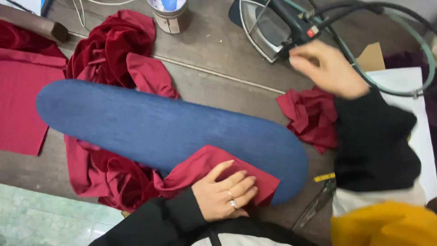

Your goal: Ironing and pressing red fabric pieces on a specialized ironing board using a steam iron

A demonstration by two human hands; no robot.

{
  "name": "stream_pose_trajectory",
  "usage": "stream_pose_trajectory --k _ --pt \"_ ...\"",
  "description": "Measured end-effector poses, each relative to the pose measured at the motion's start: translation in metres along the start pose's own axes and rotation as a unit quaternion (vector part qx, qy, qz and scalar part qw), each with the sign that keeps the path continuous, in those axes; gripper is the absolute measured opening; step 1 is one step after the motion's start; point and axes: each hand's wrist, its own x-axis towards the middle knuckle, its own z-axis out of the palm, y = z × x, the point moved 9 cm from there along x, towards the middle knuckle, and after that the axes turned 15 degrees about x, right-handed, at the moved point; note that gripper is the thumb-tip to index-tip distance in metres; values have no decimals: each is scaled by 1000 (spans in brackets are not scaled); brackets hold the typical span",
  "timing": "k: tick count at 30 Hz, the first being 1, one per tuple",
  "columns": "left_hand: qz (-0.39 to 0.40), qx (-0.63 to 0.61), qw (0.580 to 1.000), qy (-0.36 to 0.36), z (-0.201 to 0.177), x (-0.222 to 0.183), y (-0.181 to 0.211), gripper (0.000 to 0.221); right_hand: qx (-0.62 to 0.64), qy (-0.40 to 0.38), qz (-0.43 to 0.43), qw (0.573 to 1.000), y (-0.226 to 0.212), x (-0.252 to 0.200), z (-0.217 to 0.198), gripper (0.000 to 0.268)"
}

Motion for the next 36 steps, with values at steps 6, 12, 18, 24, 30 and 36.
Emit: stream_pose_trajectory --k 6,12,18,24,30,36 --pt "-73 120 990 -25 -3 -54 -5 21 215 16 209 954 -9 -136 50 22" --pt "-198 94 975 19 -33 -61 -38 15 214 190 242 927 -4 -210 63 25" --pt "-349 -50 935 -29 -15 -105 -83 29 157 359 165 905 -34 -260 76 17" --pt "-377 -147 915 15 -39 -91 -97 18 271 260 125 918 -113 -232 124 15" --pt "-339 -185 922 34 -58 -78 -98 15 315 146 82 934 -170 -198 174 40" --pt "-320 -257 912 6 -71 -67 -102 6 316 191 80 926 -160 -199 184 9"
